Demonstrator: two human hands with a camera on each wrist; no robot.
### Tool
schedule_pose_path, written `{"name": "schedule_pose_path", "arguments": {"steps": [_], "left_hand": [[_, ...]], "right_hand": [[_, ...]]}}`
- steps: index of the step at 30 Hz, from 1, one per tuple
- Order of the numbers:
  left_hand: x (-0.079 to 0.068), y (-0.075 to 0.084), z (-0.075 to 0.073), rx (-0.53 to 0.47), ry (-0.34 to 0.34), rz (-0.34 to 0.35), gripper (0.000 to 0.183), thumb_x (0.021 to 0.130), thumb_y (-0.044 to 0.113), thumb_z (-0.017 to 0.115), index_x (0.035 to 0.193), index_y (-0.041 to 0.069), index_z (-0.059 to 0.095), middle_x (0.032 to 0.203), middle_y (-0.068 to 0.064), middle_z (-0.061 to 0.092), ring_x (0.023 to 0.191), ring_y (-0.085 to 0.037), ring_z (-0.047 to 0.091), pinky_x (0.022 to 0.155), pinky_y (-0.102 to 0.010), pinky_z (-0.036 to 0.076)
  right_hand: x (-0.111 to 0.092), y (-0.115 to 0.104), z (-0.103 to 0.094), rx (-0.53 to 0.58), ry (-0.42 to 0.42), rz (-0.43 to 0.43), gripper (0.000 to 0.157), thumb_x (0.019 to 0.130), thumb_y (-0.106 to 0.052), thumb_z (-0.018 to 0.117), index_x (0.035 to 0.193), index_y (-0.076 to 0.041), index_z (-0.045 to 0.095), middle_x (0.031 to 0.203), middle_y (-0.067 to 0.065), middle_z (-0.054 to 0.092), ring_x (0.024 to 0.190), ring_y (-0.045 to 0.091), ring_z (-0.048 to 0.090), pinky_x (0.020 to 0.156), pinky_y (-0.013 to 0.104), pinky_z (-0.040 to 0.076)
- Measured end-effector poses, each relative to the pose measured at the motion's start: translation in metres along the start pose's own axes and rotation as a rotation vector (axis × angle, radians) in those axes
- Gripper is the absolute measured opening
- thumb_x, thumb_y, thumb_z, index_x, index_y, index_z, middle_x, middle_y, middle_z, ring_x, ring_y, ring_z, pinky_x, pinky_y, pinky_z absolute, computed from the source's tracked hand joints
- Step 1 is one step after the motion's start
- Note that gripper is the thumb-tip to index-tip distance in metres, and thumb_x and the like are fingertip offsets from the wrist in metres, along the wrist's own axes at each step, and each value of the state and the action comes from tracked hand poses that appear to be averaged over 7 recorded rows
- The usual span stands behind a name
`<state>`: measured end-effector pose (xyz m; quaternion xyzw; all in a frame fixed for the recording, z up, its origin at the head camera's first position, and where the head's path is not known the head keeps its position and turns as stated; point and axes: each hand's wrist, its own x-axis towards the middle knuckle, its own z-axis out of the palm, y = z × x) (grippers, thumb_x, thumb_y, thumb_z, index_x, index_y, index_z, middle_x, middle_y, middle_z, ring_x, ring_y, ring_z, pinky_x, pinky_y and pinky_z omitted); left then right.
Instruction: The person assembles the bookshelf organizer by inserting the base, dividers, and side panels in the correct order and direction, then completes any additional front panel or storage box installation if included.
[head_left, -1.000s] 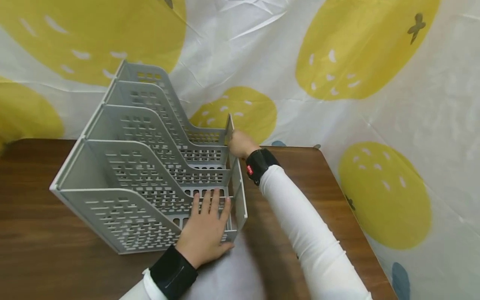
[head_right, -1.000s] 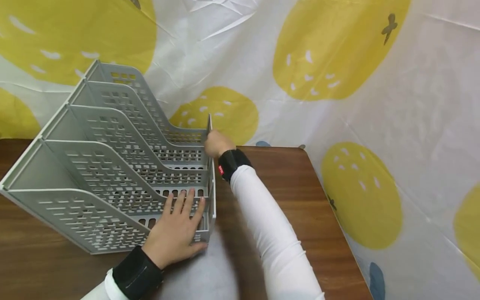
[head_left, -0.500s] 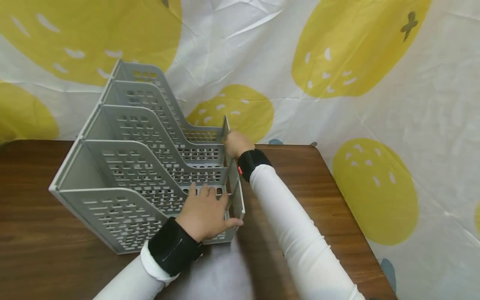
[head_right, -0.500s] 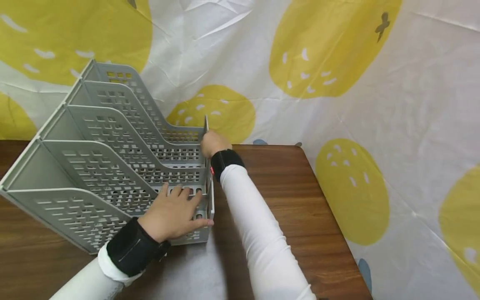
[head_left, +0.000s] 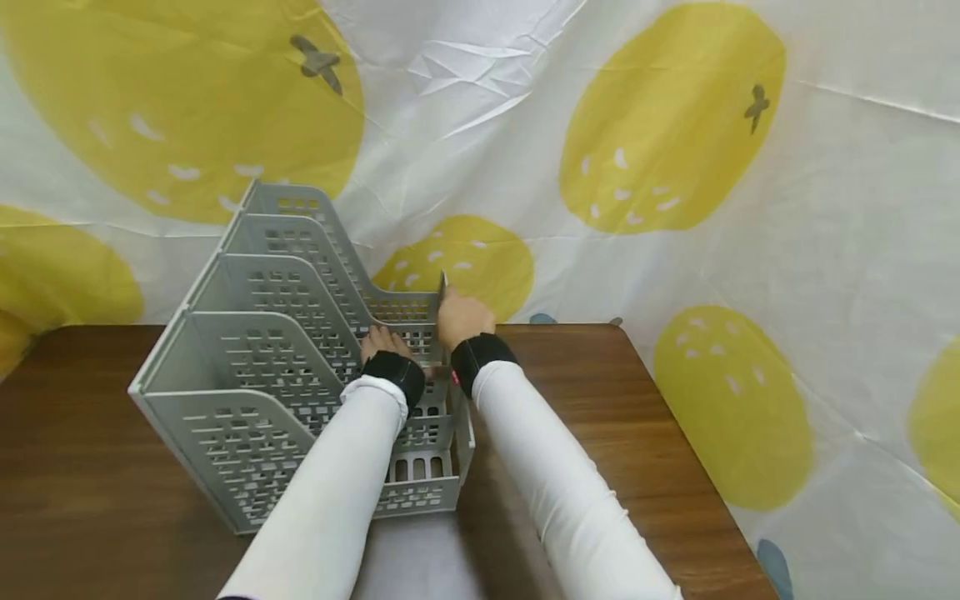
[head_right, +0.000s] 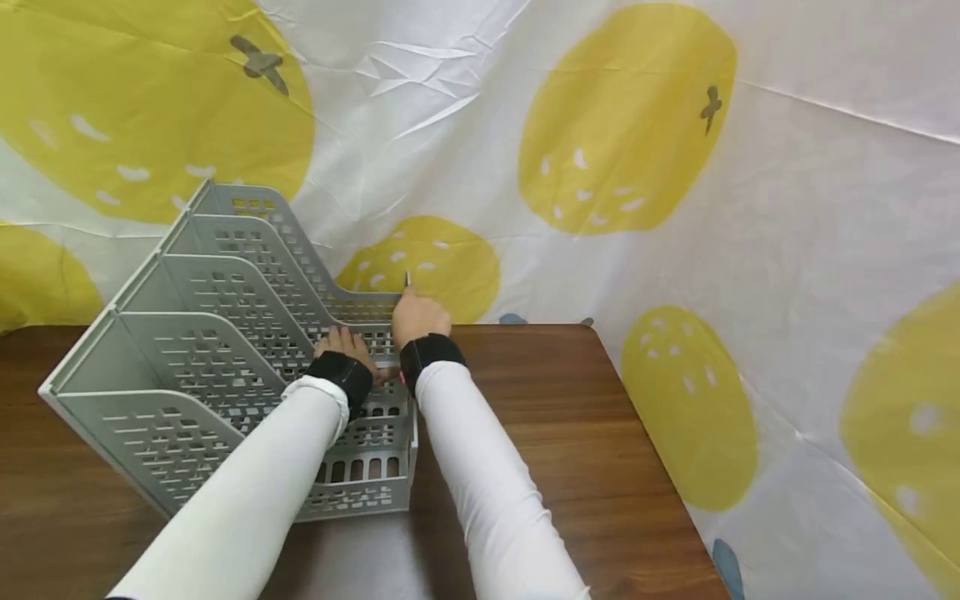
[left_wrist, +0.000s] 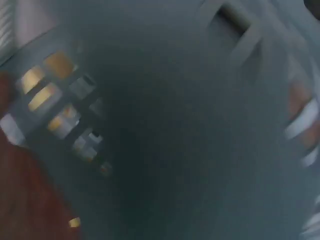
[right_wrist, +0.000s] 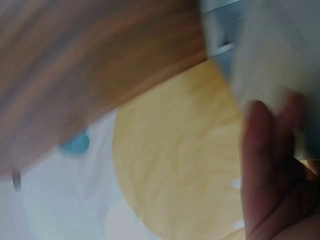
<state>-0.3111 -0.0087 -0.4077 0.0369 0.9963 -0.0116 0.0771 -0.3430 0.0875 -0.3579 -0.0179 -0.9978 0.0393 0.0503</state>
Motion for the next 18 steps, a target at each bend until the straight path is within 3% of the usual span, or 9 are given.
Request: {"name": "schedule_pose_path", "arguments": {"steps": [2,4,7,11,15,18], "left_hand": [[0.005,-0.001,0.011,-0.011,0.018,-0.020,0.089,0.092,0.067,0.032,0.149,-0.002,0.024,0.153,-0.031,0.021,0.145,-0.043,0.018,0.115,-0.054,0.023],[0.004,-0.002,0.005,0.000,0.015,0.002,0.085,0.095,0.061,0.034,0.149,-0.002,0.021,0.154,-0.032,0.018,0.145,-0.044,0.015,0.114,-0.058,0.022],[0.001,-0.006,-0.006,-0.013,0.078,0.029,0.078,0.097,0.054,0.036,0.149,-0.003,0.022,0.155,-0.029,0.017,0.146,-0.044,0.014,0.113,-0.060,0.022],[0.009,-0.011,-0.012,-0.014,0.057,0.045,0.076,0.096,0.053,0.039,0.150,0.000,0.023,0.159,-0.024,0.007,0.147,-0.043,0.007,0.113,-0.062,0.021],[0.013,-0.013,-0.016,0.032,-0.041,0.021,0.070,0.097,0.054,0.037,0.148,0.006,0.031,0.160,-0.021,0.000,0.148,-0.041,0.001,0.113,-0.062,0.022],[0.011,-0.014,-0.025,0.042,-0.032,0.006,0.065,0.097,0.053,0.039,0.144,0.008,0.040,0.160,-0.021,0.000,0.148,-0.041,0.001,0.111,-0.062,0.025]], "right_hand": [[-0.006,0.000,0.003,0.039,-0.032,0.015,0.041,0.098,-0.024,0.045,0.139,-0.017,0.045,0.112,0.014,0.070,0.098,0.028,0.068,0.077,0.044,0.056],[-0.009,-0.001,0.002,0.108,-0.074,0.044,0.053,0.096,-0.024,0.046,0.147,-0.020,0.032,0.115,0.015,0.068,0.099,0.029,0.067,0.079,0.045,0.055],[-0.011,-0.004,-0.004,0.203,-0.124,0.080,0.064,0.096,-0.025,0.046,0.153,-0.025,0.015,0.118,0.016,0.067,0.099,0.031,0.066,0.079,0.047,0.054],[-0.014,-0.006,-0.008,0.256,-0.124,0.074,0.062,0.099,-0.028,0.041,0.153,-0.028,0.011,0.121,0.015,0.066,0.102,0.032,0.066,0.081,0.049,0.053],[-0.017,-0.010,-0.007,0.274,-0.106,0.061,0.060,0.101,-0.039,0.037,0.154,-0.028,0.010,0.123,0.014,0.066,0.102,0.033,0.066,0.081,0.049,0.054],[-0.017,-0.014,-0.006,0.291,-0.088,0.066,0.063,0.100,-0.048,0.035,0.154,-0.031,0.007,0.116,0.015,0.068,0.091,0.032,0.068,0.076,0.047,0.054]]}}
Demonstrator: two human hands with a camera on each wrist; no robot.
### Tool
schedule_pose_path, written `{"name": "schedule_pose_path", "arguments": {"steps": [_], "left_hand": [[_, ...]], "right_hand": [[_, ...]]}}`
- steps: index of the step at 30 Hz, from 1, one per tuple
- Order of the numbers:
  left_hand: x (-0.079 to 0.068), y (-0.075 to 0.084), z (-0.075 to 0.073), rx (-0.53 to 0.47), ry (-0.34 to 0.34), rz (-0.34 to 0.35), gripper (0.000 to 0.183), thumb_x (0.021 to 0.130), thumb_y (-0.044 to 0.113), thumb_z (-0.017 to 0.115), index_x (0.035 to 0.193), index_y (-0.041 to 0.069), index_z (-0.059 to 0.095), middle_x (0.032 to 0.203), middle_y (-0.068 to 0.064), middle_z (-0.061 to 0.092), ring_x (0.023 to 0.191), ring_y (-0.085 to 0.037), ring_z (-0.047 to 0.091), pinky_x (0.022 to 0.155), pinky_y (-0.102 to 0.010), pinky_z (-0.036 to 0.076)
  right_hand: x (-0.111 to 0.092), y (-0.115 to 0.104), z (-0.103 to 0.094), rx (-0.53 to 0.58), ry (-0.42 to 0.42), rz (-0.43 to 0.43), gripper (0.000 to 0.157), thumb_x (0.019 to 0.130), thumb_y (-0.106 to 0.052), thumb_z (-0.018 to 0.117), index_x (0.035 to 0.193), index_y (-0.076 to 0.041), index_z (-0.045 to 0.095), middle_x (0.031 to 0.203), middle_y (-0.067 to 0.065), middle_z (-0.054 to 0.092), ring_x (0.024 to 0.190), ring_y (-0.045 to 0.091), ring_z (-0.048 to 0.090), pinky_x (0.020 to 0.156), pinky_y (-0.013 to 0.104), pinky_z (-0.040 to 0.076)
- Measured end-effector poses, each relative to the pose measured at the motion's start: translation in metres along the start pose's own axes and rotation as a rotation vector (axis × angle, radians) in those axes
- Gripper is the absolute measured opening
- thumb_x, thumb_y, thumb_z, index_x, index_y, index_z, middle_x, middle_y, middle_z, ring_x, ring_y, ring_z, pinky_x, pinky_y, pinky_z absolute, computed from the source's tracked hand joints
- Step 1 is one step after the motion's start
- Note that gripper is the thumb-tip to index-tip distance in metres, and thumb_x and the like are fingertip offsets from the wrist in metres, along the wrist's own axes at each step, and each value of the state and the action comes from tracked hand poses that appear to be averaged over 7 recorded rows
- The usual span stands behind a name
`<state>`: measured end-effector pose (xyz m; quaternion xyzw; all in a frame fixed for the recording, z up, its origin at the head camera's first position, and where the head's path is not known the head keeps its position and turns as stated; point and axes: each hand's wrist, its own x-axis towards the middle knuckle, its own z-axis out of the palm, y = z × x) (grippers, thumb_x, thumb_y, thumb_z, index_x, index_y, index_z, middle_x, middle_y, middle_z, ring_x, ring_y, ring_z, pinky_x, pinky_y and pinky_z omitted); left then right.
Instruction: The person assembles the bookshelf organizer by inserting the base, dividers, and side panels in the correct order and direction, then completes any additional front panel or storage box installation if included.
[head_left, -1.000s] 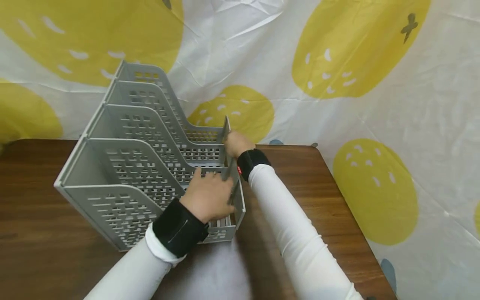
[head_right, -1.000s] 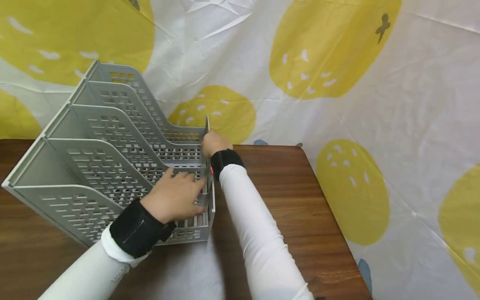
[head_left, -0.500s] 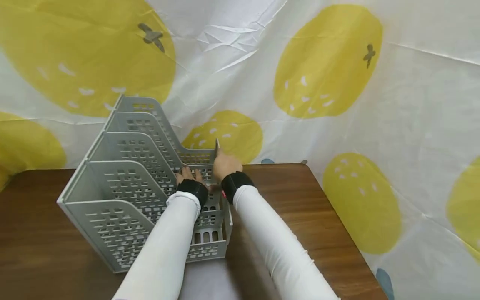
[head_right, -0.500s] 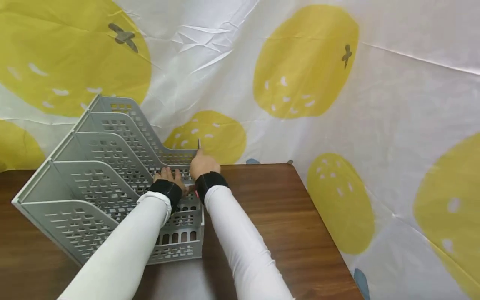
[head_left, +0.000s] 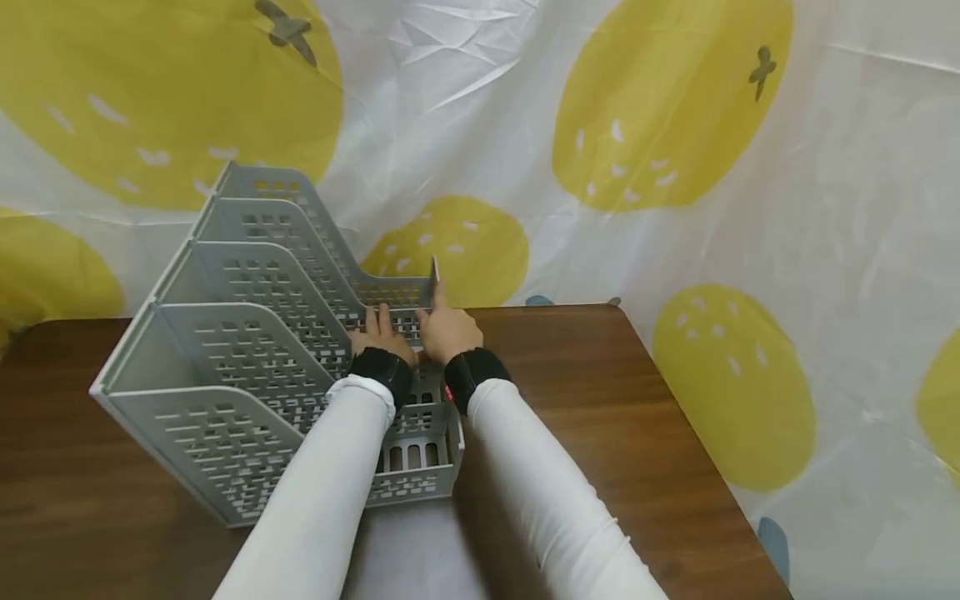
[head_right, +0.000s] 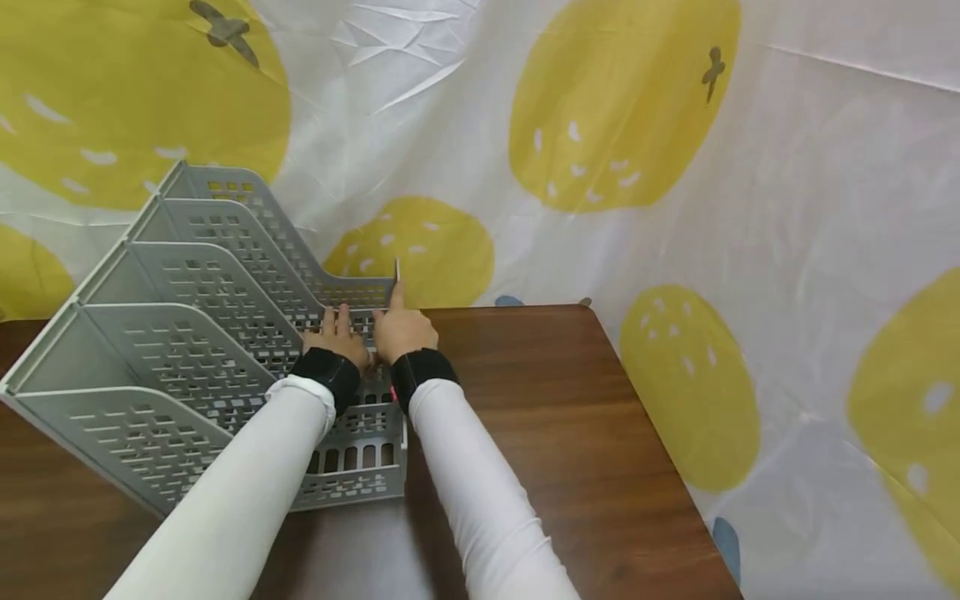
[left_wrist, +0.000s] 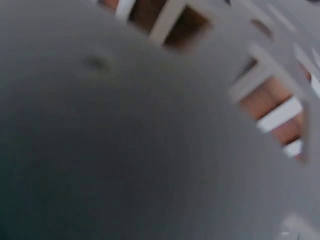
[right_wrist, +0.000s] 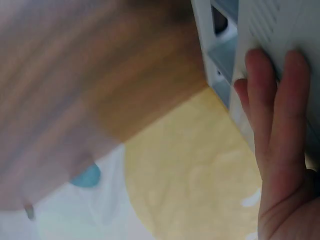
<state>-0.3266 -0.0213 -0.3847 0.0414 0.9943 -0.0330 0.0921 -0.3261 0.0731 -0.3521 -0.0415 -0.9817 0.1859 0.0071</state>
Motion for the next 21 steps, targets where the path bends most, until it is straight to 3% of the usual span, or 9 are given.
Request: {"name": "schedule_pose_path", "arguments": {"steps": [4,9,21], "left_hand": [[-0.005,-0.004,-0.006,-0.009,0.017,-0.012,0.064,0.097,0.054,0.037,0.142,0.009,0.045,0.160,-0.021,0.000,0.148,-0.042,0.002,0.110,-0.063,0.027],[-0.007,-0.006,-0.001,-0.043,0.013,-0.034,0.064,0.097,0.054,0.036,0.142,0.009,0.045,0.160,-0.020,0.000,0.148,-0.041,0.005,0.111,-0.063,0.025],[0.008,-0.001,0.002,-0.073,0.014,-0.034,0.065,0.096,0.057,0.035,0.143,0.013,0.044,0.160,-0.018,-0.003,0.143,-0.046,0.023,0.113,-0.062,0.021]], "right_hand": [[0.000,-0.006,0.002,0.017,-0.003,0.003,0.065,0.099,-0.054,0.031,0.154,-0.032,0.004,0.112,0.016,0.070,0.085,0.031,0.068,0.076,0.046,0.053],[-0.001,-0.005,0.008,0.033,-0.029,-0.012,0.065,0.099,-0.055,0.028,0.154,-0.031,0.003,0.122,0.017,0.066,0.094,0.034,0.067,0.080,0.048,0.052],[0.003,0.004,0.014,0.044,-0.001,-0.018,0.066,0.098,-0.059,0.024,0.154,-0.028,0.006,0.131,0.016,0.060,0.106,0.036,0.065,0.087,0.050,0.051]]}}
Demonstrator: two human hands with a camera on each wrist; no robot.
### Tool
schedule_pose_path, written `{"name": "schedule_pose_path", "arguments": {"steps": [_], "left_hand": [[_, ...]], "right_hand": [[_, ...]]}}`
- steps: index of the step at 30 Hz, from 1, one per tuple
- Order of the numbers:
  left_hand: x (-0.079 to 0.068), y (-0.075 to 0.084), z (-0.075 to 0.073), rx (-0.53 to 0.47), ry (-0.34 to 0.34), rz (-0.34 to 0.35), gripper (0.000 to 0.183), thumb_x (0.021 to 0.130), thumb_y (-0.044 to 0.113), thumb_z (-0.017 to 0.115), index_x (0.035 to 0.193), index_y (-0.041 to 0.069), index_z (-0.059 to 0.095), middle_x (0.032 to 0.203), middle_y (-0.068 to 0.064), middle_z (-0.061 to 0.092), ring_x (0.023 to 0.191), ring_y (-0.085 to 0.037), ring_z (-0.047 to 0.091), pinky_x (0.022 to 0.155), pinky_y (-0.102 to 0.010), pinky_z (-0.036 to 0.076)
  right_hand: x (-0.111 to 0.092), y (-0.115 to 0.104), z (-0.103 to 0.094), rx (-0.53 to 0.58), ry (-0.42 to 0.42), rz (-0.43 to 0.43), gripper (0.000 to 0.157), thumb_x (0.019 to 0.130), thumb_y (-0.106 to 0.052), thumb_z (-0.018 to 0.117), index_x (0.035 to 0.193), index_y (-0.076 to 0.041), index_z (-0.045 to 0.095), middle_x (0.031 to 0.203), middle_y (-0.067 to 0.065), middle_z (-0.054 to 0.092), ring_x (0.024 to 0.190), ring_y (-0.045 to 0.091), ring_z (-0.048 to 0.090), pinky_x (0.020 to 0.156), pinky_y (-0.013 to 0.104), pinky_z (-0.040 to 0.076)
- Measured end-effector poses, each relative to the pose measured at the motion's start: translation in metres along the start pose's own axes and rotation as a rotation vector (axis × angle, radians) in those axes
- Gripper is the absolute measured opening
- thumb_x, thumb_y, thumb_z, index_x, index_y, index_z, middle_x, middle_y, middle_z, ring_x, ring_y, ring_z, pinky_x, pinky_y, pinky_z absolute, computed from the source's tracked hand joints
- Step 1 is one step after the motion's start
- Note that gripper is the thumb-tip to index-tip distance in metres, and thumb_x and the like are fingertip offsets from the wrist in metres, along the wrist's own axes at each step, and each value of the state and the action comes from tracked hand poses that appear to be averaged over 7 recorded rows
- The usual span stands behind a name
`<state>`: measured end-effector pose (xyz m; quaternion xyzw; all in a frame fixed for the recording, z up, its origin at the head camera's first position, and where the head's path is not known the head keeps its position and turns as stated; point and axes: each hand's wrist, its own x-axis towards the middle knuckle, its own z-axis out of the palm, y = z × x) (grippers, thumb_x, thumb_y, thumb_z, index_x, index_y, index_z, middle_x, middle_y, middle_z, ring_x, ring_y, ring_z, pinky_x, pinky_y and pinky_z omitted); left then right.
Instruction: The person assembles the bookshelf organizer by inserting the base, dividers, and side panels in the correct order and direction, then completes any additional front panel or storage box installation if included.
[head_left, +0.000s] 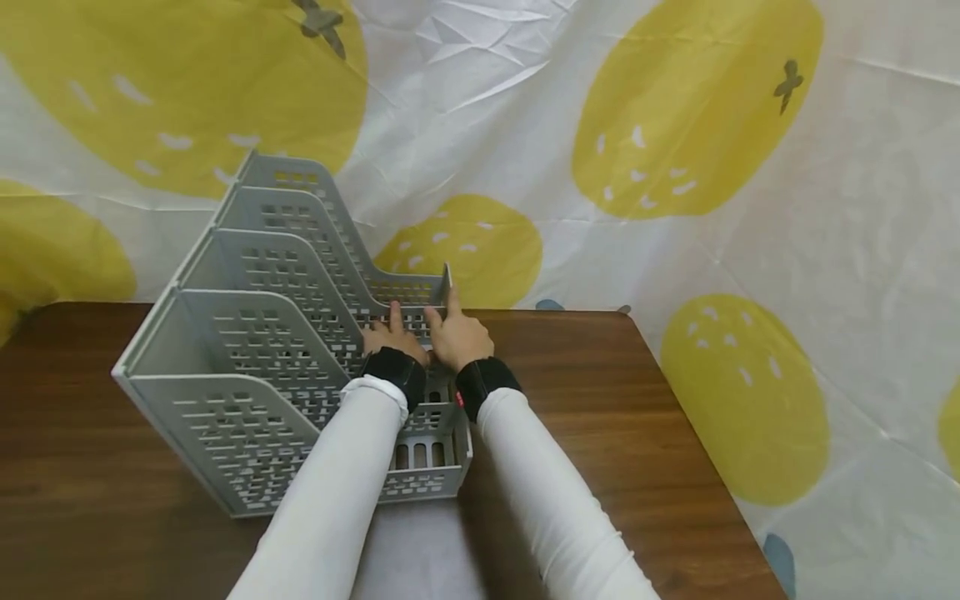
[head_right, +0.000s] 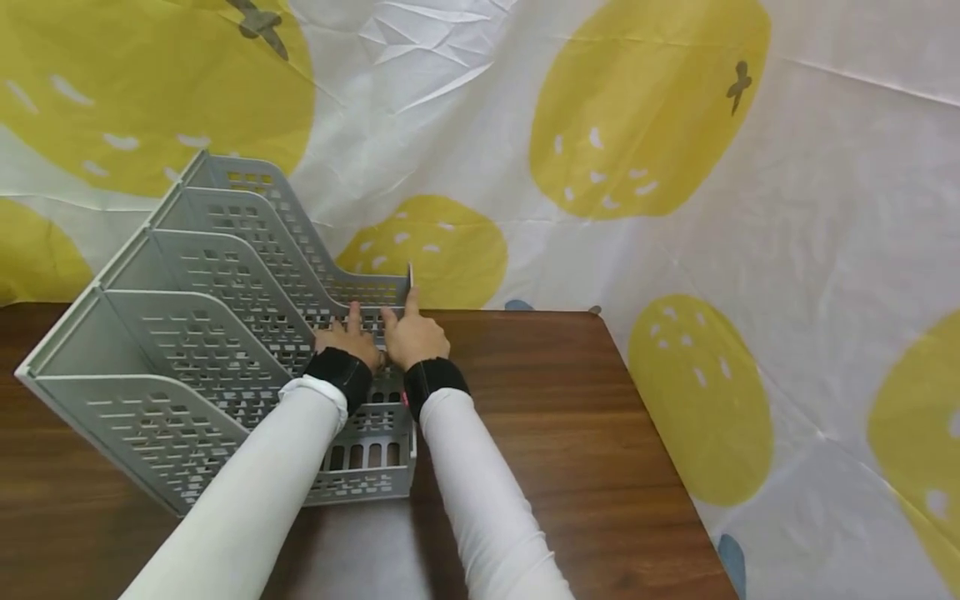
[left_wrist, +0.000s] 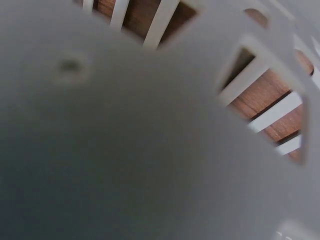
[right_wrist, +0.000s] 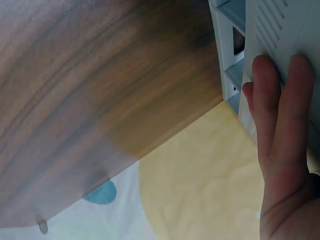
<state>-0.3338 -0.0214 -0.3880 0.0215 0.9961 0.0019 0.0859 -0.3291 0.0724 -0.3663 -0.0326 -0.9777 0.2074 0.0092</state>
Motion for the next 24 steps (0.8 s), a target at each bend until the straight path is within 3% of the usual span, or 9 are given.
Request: {"name": "schedule_pose_path", "arguments": {"steps": [9,18,24], "left_hand": [[-0.001,-0.001,0.000,0.004,-0.016,0.000,0.059,0.098,0.050,0.036,0.144,0.013,0.041,0.160,-0.019,-0.005,0.138,-0.047,0.032,0.113,-0.060,0.024],[0.000,0.000,-0.008,0.130,-0.045,0.022,0.058,0.099,0.048,0.036,0.146,0.014,0.038,0.158,-0.024,-0.005,0.132,-0.049,0.040,0.109,-0.062,0.030],[0.002,0.003,0.001,0.086,-0.026,-0.002,0.060,0.099,0.050,0.034,0.147,0.014,0.037,0.159,-0.020,-0.003,0.133,-0.048,0.040,0.110,-0.062,0.028]], "right_hand": [[0.001,0.001,0.011,-0.006,0.014,0.014,0.066,0.098,-0.060,0.023,0.154,-0.029,0.007,0.125,0.017,0.064,0.103,0.035,0.066,0.084,0.050,0.052],[0.003,0.002,0.017,0.033,0.051,0.002,0.065,0.098,-0.060,0.023,0.154,-0.029,0.009,0.122,0.019,0.065,0.099,0.037,0.066,0.079,0.051,0.052],[0.005,0.012,0.028,0.096,0.025,0.049,0.064,0.097,-0.062,0.019,0.153,-0.034,0.008,0.130,0.017,0.061,0.108,0.038,0.064,0.085,0.053,0.050]]}}
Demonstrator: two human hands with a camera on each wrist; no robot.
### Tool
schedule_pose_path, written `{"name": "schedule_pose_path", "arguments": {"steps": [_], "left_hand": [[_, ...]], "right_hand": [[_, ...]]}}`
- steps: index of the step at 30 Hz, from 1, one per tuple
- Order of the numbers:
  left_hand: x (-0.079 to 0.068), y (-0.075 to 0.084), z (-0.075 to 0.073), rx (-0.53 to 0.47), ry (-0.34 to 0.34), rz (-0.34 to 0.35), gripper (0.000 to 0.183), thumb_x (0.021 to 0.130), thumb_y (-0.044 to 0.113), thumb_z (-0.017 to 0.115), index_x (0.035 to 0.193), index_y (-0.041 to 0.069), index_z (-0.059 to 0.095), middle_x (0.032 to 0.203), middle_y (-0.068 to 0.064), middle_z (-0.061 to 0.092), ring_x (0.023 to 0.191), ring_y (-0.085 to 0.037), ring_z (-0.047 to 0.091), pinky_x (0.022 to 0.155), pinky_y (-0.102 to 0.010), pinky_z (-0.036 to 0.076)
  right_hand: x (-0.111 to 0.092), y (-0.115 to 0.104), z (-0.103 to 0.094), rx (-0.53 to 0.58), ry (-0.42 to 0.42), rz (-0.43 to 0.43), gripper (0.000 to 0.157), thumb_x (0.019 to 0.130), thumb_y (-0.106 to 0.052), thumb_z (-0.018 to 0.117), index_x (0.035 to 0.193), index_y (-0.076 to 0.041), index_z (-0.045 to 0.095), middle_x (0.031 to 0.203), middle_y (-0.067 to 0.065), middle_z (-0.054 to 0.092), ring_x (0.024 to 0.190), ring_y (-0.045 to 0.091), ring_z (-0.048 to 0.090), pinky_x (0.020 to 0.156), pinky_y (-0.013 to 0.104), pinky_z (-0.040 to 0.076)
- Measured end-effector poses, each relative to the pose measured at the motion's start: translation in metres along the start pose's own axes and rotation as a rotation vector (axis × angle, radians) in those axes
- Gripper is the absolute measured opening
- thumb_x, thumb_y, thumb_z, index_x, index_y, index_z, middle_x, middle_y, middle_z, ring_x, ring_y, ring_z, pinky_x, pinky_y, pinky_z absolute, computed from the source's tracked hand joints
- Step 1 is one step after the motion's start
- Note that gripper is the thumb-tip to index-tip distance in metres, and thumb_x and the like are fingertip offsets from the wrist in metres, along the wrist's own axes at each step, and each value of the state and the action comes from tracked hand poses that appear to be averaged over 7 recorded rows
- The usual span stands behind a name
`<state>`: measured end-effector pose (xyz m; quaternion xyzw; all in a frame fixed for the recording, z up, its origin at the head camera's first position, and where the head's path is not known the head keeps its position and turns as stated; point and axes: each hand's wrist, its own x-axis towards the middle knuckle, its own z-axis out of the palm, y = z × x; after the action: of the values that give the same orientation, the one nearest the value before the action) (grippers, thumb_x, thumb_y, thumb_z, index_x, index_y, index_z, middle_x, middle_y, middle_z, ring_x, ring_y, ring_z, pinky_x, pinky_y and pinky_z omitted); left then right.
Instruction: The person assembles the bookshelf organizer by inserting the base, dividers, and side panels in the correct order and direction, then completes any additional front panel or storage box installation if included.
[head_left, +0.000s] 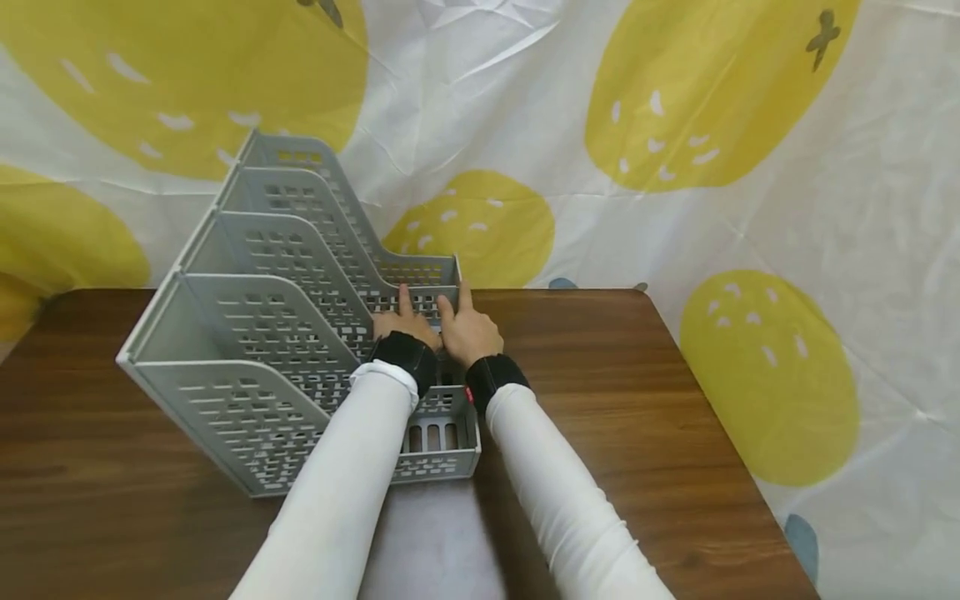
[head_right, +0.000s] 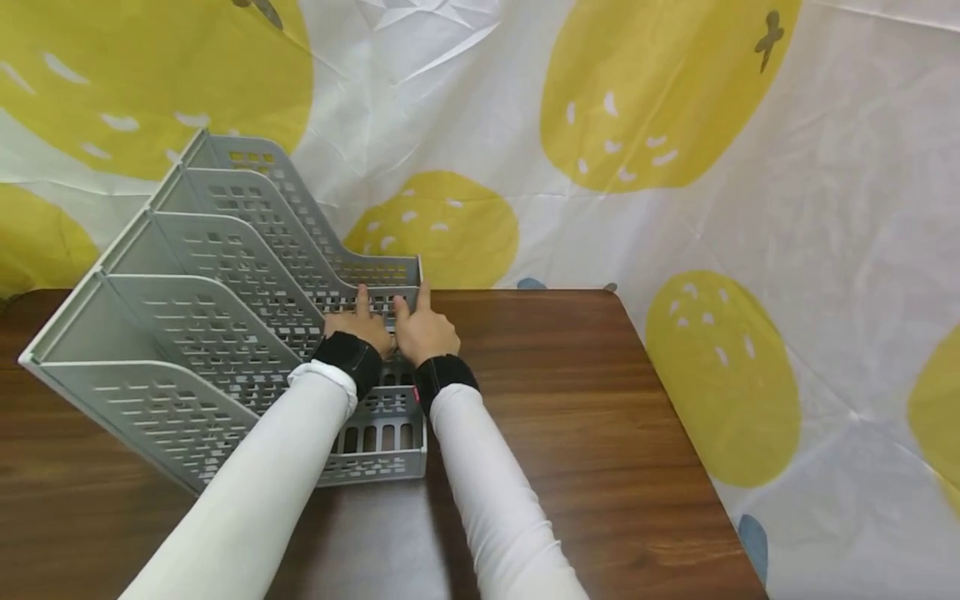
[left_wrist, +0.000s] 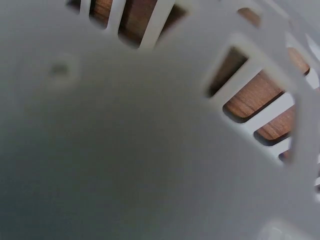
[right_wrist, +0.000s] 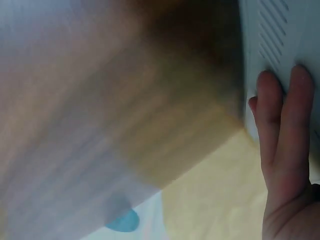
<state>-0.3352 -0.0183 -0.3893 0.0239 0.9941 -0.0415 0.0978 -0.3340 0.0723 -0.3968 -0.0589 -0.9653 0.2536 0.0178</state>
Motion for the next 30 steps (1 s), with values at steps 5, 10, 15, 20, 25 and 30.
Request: {"name": "schedule_pose_path", "arguments": {"steps": [5,10,15,20,25,30], "left_hand": [[-0.007,0.004,0.006,-0.020,0.022,0.022,0.062,0.100,0.049,0.032,0.147,0.010,0.035,0.160,-0.019,0.003,0.141,-0.042,0.031,0.110,-0.061,0.029],[-0.012,0.001,0.010,0.052,0.007,0.047,0.059,0.100,0.047,0.034,0.146,0.010,0.037,0.159,-0.018,0.011,0.150,-0.032,0.005,0.108,-0.061,0.032],[-0.009,-0.001,0.001,0.060,0.042,0.057,0.059,0.100,0.049,0.034,0.146,0.012,0.039,0.159,-0.016,0.014,0.150,-0.031,0.005,0.107,-0.060,0.034],[-0.013,-0.010,0.001,0.056,0.059,0.069,0.067,0.098,0.056,0.031,0.145,0.010,0.039,0.159,-0.017,0.013,0.150,-0.031,0.008,0.105,-0.058,0.037],[-0.012,-0.020,0.004,0.062,0.101,0.083,0.068,0.097,0.059,0.032,0.145,0.012,0.040,0.159,-0.018,0.011,0.146,-0.033,0.023,0.102,-0.054,0.041],[-0.019,-0.022,0.008,0.056,0.103,0.169,0.070,0.093,0.065,0.034,0.142,0.017,0.045,0.159,-0.020,0.008,0.122,-0.039,0.056,0.093,-0.051,0.048]], "right_hand": [[0.000,0.009,0.008,0.010,-0.005,0.042,0.063,0.096,-0.064,0.015,0.153,-0.036,0.012,0.135,0.014,0.058,0.114,0.037,0.061,0.089,0.053,0.049],[-0.002,0.010,0.015,0.011,-0.016,0.022,0.067,0.095,-0.066,0.014,0.153,-0.032,0.014,0.132,0.015,0.060,0.107,0.037,0.064,0.085,0.052,0.050],[0.001,0.006,0.008,0.027,0.017,0.004,0.067,0.095,-0.066,0.014,0.153,-0.032,0.014,0.131,0.015,0.060,0.109,0.038,0.063,0.088,0.053,0.049],[0.000,0.004,0.011,0.103,-0.007,-0.056,0.065,0.099,-0.059,0.018,0.154,-0.028,0.007,0.146,0.021,0.043,0.126,0.040,0.050,0.100,0.055,0.042],[-0.001,0.002,0.013,0.147,-0.027,-0.112,0.066,0.100,-0.056,0.023,0.154,-0.026,0.003,0.156,0.026,0.016,0.140,0.045,0.029,0.108,0.057,0.034],[-0.010,0.014,-0.002,-0.031,-0.086,-0.225,0.073,0.098,-0.058,0.028,0.155,-0.019,0.003,0.158,0.026,-0.002,0.147,0.043,0.004,0.113,0.059,0.025]]}}
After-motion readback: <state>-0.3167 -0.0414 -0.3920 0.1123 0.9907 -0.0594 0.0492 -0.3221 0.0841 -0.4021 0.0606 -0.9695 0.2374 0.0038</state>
